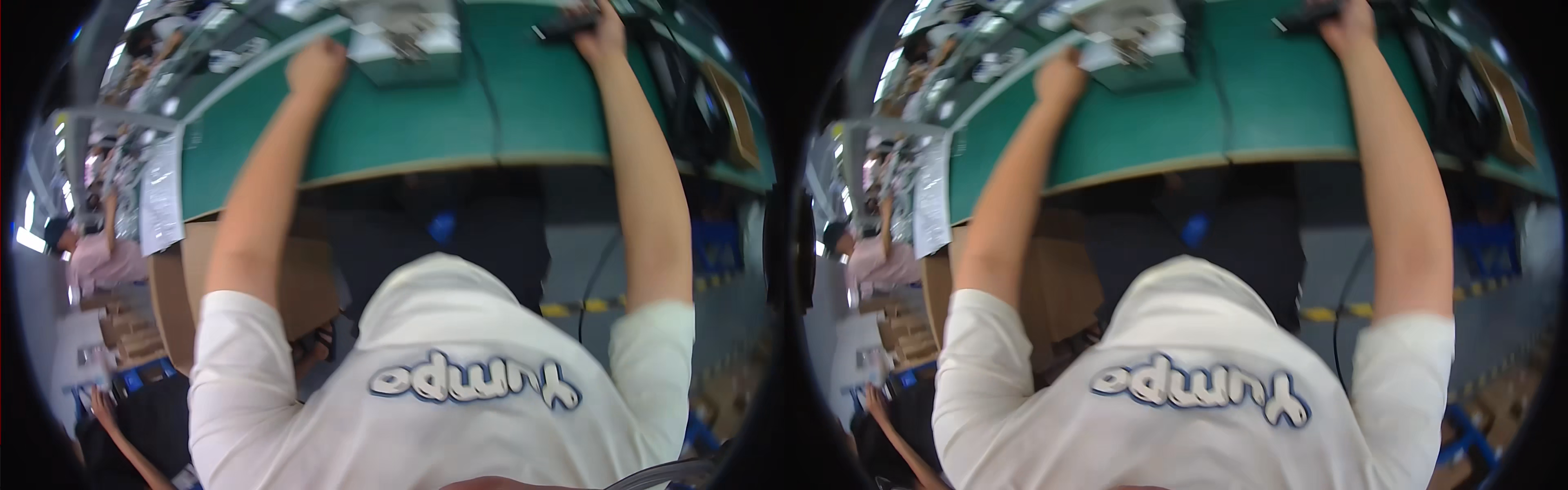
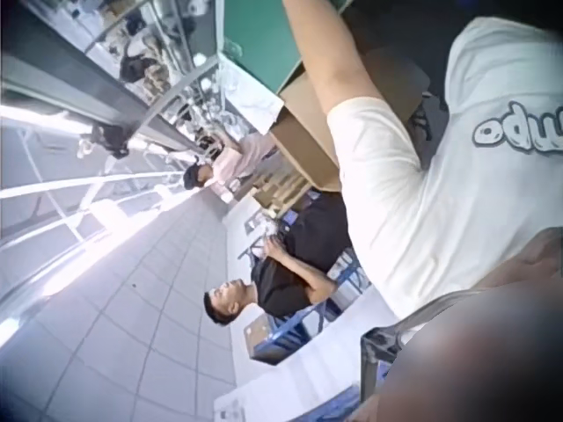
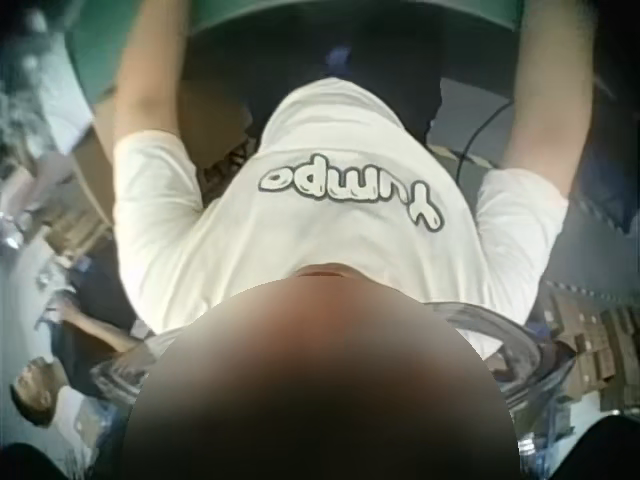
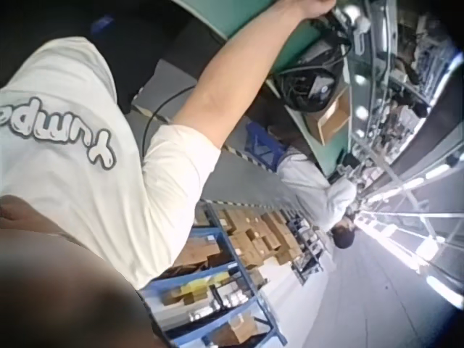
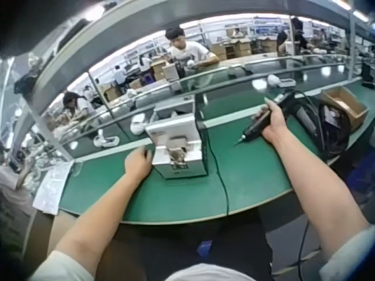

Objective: Assembling electronic components by attaching a plastic part to a circuit board using an electric screwdriver.

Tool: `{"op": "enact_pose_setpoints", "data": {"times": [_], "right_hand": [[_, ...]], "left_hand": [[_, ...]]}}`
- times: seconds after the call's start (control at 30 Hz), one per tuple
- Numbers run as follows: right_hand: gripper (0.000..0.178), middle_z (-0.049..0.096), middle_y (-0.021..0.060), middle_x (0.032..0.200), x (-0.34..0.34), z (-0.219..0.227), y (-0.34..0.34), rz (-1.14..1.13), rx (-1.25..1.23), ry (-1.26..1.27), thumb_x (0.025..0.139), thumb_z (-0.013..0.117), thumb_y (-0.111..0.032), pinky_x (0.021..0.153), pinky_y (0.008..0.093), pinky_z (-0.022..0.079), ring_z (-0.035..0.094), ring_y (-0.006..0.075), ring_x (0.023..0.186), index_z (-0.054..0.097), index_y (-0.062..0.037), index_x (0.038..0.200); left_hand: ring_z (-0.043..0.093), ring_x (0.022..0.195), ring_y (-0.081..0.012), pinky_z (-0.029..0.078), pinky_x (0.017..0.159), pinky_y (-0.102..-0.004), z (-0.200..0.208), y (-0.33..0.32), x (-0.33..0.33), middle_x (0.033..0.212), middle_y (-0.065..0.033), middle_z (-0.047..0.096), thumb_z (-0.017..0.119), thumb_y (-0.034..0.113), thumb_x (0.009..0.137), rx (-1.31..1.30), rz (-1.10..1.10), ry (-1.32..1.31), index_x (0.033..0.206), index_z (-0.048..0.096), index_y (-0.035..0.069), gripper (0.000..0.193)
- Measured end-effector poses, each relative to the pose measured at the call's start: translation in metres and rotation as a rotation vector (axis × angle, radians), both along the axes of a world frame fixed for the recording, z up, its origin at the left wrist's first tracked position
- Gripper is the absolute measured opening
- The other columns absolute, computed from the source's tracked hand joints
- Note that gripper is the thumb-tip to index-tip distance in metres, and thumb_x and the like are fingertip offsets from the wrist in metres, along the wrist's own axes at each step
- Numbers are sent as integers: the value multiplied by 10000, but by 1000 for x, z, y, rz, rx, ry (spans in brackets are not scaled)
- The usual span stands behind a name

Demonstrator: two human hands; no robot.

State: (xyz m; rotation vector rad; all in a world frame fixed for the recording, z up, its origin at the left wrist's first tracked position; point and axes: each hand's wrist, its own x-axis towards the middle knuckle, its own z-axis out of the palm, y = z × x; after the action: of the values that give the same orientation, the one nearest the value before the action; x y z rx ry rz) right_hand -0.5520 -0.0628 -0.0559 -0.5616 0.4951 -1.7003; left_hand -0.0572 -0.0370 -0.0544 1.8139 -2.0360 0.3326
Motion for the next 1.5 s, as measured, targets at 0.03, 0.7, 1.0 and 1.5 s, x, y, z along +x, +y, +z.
{"op": "enact_pose_setpoints", "data": {"times": [0.03,0.7,1.0,1.5], "right_hand": [[244,518,77,728,15,7,-2,-46,61,-35,939,621,-215,856,407,471,533,230,714,516,-32,817],[221,534,44,764,55,41,20,-136,309,135,947,652,-232,751,326,485,534,167,696,560,-34,911],[203,540,40,768,61,50,25,-129,351,112,956,618,-234,737,334,474,537,167,697,578,-36,936],[219,537,37,745,60,44,26,-122,303,177,931,641,-266,726,344,482,546,169,699,570,-60,911]], "left_hand": [[662,857,-394,519,747,-513,1,6,0,903,-184,696,567,340,864,-32,-46,63,888,682,79,286],[594,719,-305,454,607,-422,54,36,9,711,-90,577,711,242,827,182,-137,357,790,555,65,238],[542,595,-273,418,540,-378,50,27,9,627,-72,525,721,178,826,187,-139,423,779,560,65,201],[592,612,-384,451,548,-494,32,-2,0,654,-143,598,597,250,941,79,-411,255,768,527,46,277]]}}
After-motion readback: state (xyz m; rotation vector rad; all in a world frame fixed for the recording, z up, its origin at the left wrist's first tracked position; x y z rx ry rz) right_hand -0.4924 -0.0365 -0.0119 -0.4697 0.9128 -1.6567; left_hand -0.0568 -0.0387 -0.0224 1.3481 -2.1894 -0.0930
